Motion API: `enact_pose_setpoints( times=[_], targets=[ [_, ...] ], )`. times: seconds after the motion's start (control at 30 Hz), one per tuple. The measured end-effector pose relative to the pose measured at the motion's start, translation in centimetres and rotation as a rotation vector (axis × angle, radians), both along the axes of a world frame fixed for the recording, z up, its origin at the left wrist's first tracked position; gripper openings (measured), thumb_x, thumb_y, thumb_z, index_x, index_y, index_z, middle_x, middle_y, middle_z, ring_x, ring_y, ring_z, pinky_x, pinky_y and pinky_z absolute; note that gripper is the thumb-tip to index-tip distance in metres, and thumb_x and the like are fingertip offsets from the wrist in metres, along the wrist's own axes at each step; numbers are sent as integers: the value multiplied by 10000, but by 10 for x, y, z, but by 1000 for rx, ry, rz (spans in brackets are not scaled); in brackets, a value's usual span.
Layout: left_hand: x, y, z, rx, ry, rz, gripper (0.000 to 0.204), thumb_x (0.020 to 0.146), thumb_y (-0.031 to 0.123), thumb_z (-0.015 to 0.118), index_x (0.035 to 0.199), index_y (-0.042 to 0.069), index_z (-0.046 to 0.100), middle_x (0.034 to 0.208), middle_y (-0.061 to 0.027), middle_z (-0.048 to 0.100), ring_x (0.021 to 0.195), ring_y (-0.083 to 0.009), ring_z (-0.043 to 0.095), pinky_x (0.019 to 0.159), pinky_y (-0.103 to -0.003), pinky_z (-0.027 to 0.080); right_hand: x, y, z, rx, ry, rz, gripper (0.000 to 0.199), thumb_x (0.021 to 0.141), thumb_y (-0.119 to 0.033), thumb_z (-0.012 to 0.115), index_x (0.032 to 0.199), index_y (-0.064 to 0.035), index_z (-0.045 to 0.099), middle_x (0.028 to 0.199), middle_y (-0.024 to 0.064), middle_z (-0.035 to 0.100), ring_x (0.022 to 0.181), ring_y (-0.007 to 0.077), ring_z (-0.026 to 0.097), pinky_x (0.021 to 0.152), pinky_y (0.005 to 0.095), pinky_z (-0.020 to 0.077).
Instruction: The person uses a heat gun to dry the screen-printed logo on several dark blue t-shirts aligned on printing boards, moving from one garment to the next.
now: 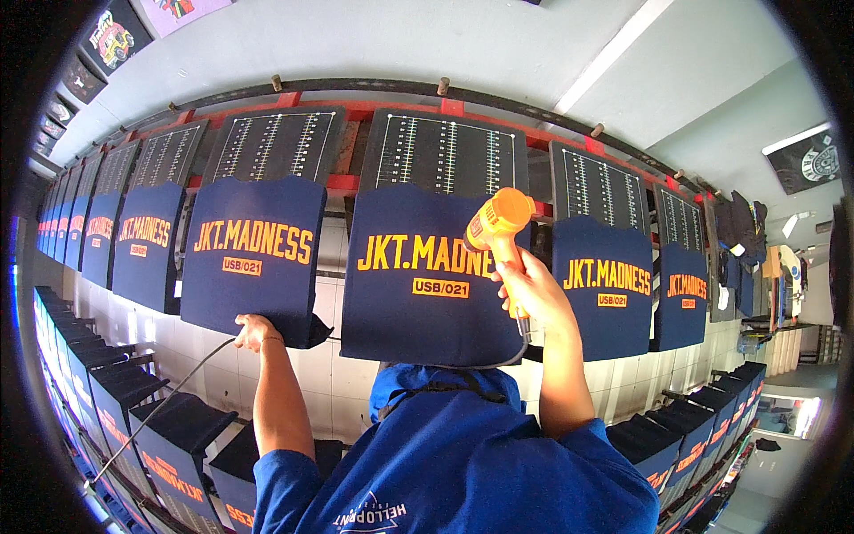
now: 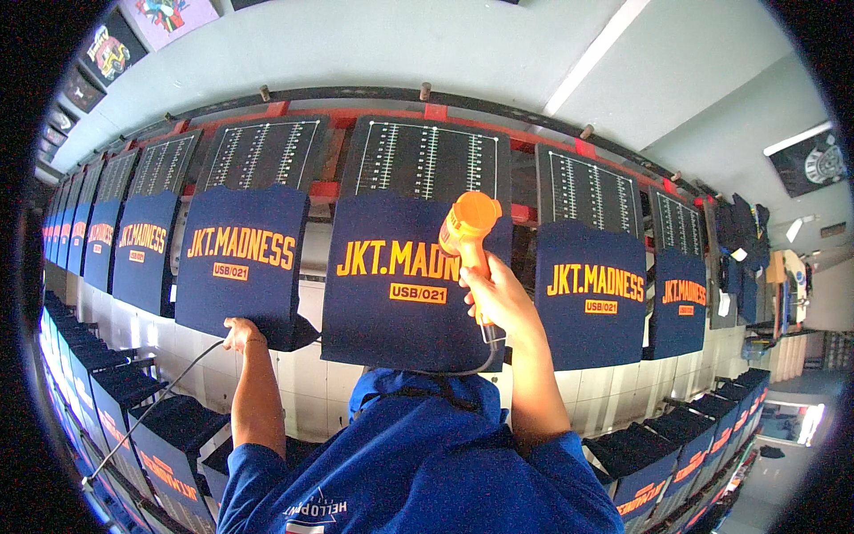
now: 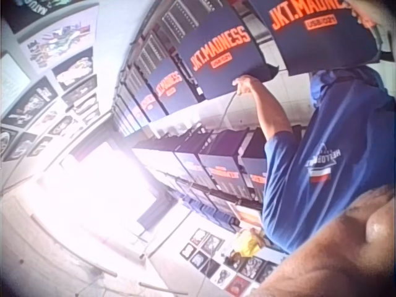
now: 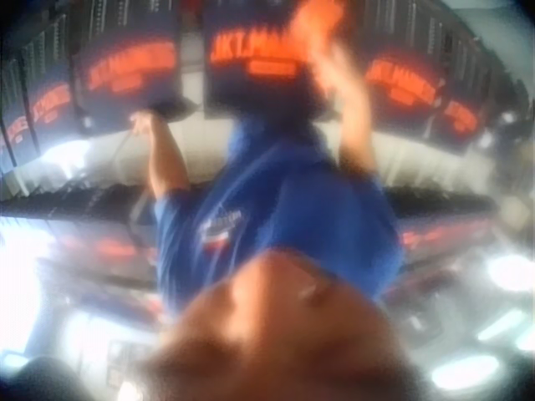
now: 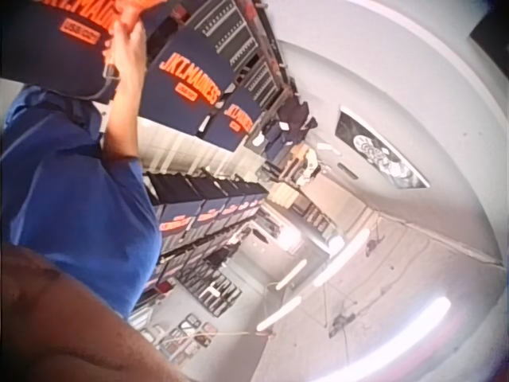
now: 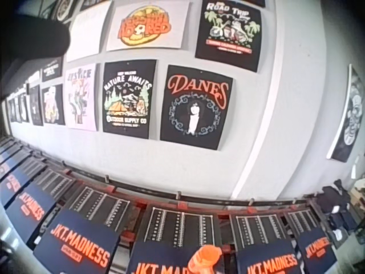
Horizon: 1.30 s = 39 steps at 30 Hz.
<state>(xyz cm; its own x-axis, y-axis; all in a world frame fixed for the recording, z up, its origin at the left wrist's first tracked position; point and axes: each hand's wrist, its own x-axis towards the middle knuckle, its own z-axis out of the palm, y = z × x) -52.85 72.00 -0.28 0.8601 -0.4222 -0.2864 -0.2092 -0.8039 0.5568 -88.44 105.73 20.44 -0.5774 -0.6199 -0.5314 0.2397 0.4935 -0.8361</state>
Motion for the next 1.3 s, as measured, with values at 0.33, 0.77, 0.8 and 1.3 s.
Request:
enact_pose_setpoints(
  times=[0.33, 0.77, 0.8, 1.3],
  targets=[
    [-1, 1, 1, 12, -10, -2, 698, 896, 516, 450, 1265, -68, 353, 1118, -320, 609, 1015, -437, 633, 893, -517, 509, 8, 16, 3, 44, -18, 68, 381, 972, -235, 567, 1277, -31, 463, 900, 41, 581, 685, 102, 570, 545, 260, 526],
    [36, -4, -32, -80, -5, -179, 807, 890, 579, 471, 1271, -128, 403, 1142, -342, 596, 1026, -463, 619, 914, -505, 490, 28, 18, 11, 43, -136, 63, 400, 998, -234, 506, 1335, -39, 417, 956, 71, 601, 615, 105, 566, 465, 242, 498],
    [37, -5, -30, -72, -16, -215, 806, 903, 577, 458, 1268, -140, 397, 1139, -348, 596, 1035, -470, 611, 925, -505, 481, 29, 16, 10, 34, -137, 67, 390, 998, -234, 506, 1323, -35, 422, 958, 71, 600, 618, 105, 567, 468, 242, 498],
    [67, -3, -54, -256, 95, -304, 840, 906, 609, 499, 1101, -205, 576, 1090, -347, 624, 974, -447, 632, 884, -476, 492, 8, -29, -8, -60, -25, -16, 433, 976, -250, 562, 1333, -38, 438, 890, 25, 563, 686, 84, 544, 550, 245, 518]
  ],
)
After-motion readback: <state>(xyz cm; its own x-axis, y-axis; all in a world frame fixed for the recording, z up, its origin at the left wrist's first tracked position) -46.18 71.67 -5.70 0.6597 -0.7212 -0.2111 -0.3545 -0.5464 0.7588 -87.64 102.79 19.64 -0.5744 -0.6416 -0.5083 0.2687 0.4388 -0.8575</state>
